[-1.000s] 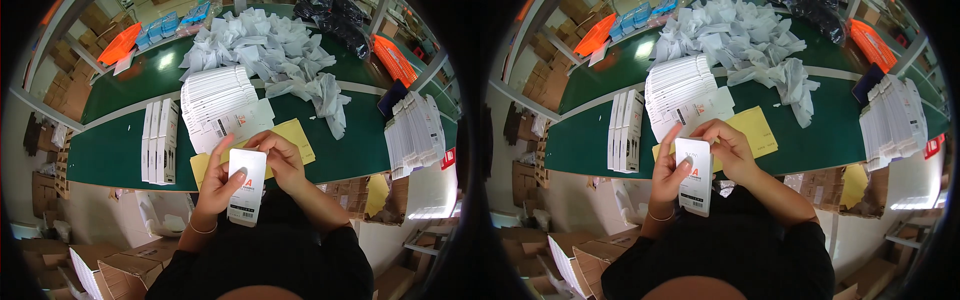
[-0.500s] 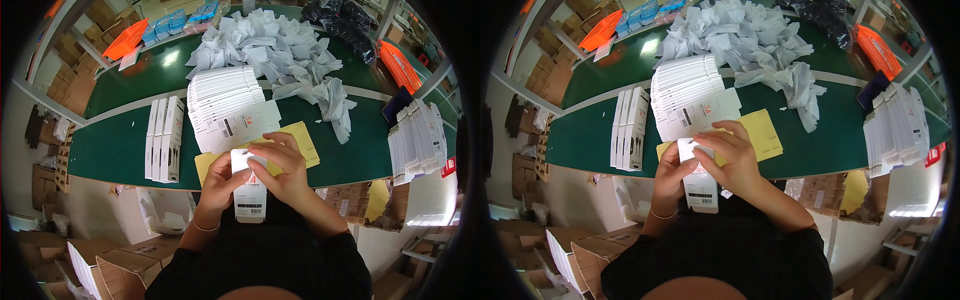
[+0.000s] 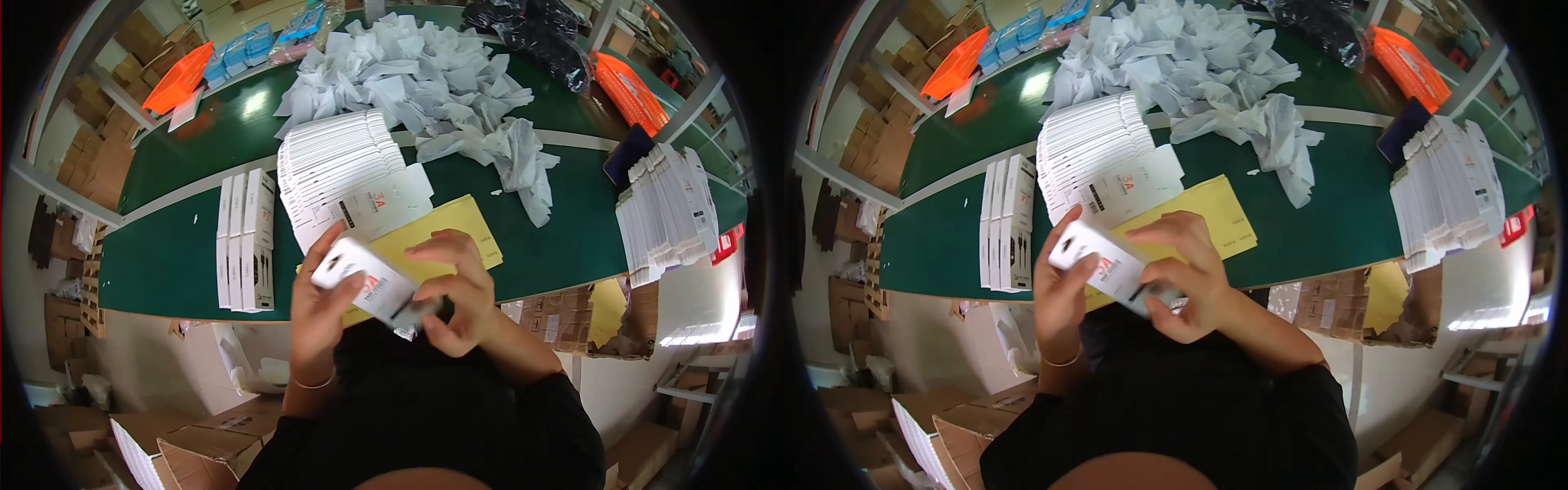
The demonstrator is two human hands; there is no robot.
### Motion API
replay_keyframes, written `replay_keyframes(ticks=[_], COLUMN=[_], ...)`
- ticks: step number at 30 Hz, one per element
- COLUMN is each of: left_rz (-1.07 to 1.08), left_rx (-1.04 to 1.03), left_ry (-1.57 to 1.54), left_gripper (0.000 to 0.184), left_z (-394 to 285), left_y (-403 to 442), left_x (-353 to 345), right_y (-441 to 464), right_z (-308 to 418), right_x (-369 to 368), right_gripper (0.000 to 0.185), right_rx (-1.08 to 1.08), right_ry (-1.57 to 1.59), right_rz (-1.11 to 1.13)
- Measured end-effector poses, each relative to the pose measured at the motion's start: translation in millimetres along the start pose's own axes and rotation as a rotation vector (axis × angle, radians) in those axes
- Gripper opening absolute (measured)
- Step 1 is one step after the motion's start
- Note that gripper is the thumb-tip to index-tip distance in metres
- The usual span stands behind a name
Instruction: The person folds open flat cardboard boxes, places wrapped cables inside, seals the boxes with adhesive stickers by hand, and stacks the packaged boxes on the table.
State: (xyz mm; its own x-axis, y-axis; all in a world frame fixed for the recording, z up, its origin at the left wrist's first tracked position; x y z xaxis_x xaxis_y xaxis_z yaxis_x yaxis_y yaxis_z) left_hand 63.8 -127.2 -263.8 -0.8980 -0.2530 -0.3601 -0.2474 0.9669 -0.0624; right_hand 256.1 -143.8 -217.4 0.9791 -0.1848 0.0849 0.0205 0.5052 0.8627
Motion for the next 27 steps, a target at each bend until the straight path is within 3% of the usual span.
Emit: replay_keyframes(ticks=[3,8,12,16,21,27], left_rz=[0.008,-0.065,-0.111,0.055,-0.102,-0.036], left_rx=[0.071,0.104,0.123,0.036,0.297,0.259], left_ry=[-0.039,-0.152,-0.358,-0.297,-0.288,-0.109], left_gripper=[0.055,0.056,0.053,0.049,0.045,0.043], left_z=[6,9,10,14,29,47], left_y=[8,14,17,10,8,8], left_x=[26,48,48,31,28,36], right_y=[2,1,-4,-7,-12,-14], right_z=[-25,-107,-155,-190,-198,-156], right_x=[33,113,154,178,159,144], right_gripper=[0.026,0.035,0.045,0.054,0.052,0.045], right_rx=[-0.132,-0.154,-0.197,-0.776,-0.763,-0.875], right_ry=[-0.122,-1.049,-1.134,-0.721,-0.672,-0.797], right_rz=[-0.063,-0.084,-0.074,-0.209,0.027,0.185])
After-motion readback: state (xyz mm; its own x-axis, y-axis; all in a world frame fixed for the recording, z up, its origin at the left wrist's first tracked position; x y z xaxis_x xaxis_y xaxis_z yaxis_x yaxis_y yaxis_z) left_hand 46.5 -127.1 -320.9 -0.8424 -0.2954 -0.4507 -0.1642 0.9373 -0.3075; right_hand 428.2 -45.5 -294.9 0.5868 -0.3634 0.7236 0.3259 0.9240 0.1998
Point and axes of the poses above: each hand's wrist, its own y-axis towards the middle knuckle, its own x-axis out of the back of the hand, z = x × y, the point moved 7 cm from there along y, towards the middle knuckle, and after that the axes turned 15 degrees about -z, right-handed, at the moved point
